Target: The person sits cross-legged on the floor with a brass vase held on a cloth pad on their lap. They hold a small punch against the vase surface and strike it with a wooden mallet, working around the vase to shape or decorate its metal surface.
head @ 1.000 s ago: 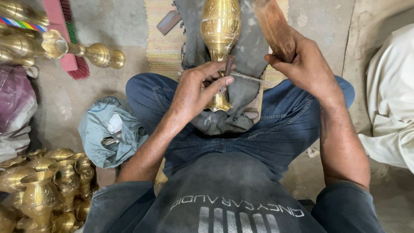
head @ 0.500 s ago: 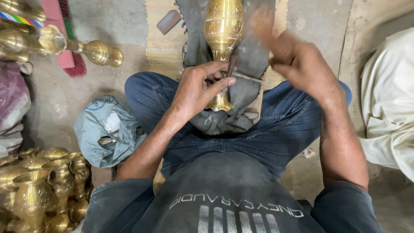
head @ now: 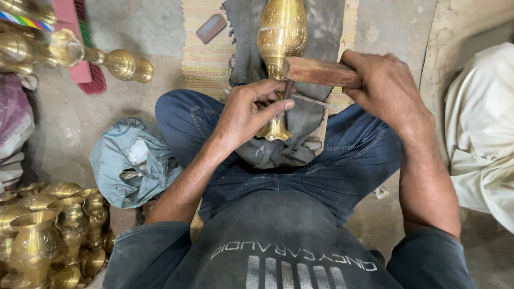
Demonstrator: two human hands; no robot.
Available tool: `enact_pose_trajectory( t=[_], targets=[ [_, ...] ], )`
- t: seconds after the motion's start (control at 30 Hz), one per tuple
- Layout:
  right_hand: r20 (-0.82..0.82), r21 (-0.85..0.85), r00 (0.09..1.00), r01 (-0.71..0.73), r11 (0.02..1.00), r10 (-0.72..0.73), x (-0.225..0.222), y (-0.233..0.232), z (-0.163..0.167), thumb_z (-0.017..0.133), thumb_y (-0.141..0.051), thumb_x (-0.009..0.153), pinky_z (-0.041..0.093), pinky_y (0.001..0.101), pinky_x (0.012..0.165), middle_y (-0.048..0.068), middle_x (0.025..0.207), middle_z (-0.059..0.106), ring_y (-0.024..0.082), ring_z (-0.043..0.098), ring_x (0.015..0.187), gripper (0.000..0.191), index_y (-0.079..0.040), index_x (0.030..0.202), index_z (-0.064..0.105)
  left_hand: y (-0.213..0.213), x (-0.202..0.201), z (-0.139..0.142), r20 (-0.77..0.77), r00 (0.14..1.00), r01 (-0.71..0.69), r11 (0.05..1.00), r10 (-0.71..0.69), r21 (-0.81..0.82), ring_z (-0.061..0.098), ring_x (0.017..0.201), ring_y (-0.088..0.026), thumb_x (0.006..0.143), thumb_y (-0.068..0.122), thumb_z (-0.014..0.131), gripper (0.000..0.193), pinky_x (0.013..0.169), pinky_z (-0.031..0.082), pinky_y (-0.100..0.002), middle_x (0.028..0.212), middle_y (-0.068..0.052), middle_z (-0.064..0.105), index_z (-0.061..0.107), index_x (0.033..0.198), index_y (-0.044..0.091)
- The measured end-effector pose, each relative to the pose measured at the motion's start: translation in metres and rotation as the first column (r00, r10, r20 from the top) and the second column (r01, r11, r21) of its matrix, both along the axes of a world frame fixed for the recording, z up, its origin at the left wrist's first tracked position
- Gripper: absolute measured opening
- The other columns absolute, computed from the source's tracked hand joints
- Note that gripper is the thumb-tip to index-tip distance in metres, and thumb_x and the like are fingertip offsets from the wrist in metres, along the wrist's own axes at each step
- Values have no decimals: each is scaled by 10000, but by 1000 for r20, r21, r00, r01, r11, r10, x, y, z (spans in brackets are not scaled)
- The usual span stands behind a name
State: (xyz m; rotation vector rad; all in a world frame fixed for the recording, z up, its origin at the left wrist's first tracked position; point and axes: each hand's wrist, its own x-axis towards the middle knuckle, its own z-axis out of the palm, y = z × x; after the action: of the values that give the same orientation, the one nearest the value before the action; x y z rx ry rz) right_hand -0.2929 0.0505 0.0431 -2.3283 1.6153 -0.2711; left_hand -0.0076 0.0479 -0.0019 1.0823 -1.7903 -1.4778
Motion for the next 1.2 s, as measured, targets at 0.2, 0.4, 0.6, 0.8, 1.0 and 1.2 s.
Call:
enact_pose_trajectory(
  t=[0.2, 0.4, 0.6, 0.8, 1.0, 1.2],
  targets=[
    [14, 61, 1000, 16, 998, -17, 2, -2, 7, 822, -71, 807, 532, 484, 748, 192, 895, 719, 379, 715, 870, 385, -21, 1142, 640, 0, 3, -2, -70, 997, 27, 999, -30, -46, 752, 795, -108, 1000, 263, 735, 348, 718, 633, -293, 1017, -53, 789, 711, 1291, 75],
    [-75, 65, 997, -11, 998, 16, 0, -4, 6, 846, -97, 816, 540, 478, 790, 189, 871, 715, 351, 721, 888, 363, -17, 1087, 618, -1, -1, -4, -15, 1000, 7, 996, -6, 90, 757, 755, -108, 948, 280, 764, 373, 675, 631, -280, 929, -49, 809, 726, 1271, 98],
    [213, 207, 974, 35, 978, -80, -7, -3, -2, 767, -55, 878, 599, 407, 793, 150, 996, 745, 264, 750, 911, 327, -44, 1180, 641, 0, 2, -7, -137, 990, 37, 999, -35, 13, 763, 851, -108, 992, 257, 728, 368, 729, 662, -290, 1137, -55, 774, 703, 1317, 86],
    [225, 316, 963, 73, 946, -149, -6, -3, -4, 764, -76, 917, 615, 385, 804, 132, 991, 750, 236, 751, 917, 255, -49, 1152, 668, -1, -1, -8, -123, 992, 39, 994, -27, 99, 767, 866, -98, 955, 271, 761, 390, 726, 670, -279, 1033, -69, 806, 715, 1291, 77],
    [254, 355, 941, 123, 927, -222, -3, -3, 1, 761, -75, 902, 619, 386, 781, 131, 946, 756, 222, 762, 889, 243, -46, 1122, 660, -1, 3, -9, -167, 985, 60, 994, -44, 93, 726, 808, -93, 986, 221, 739, 377, 698, 628, -267, 1052, -63, 784, 705, 1331, 74],
    [287, 329, 947, 45, 943, -145, -2, -5, 1, 752, -87, 915, 616, 382, 804, 100, 955, 731, 209, 743, 893, 266, -64, 1153, 637, -3, 1, -16, -172, 985, 58, 987, -32, 148, 759, 843, -103, 963, 218, 768, 365, 732, 656, -275, 1005, -69, 810, 719, 1290, 64]
  ],
)
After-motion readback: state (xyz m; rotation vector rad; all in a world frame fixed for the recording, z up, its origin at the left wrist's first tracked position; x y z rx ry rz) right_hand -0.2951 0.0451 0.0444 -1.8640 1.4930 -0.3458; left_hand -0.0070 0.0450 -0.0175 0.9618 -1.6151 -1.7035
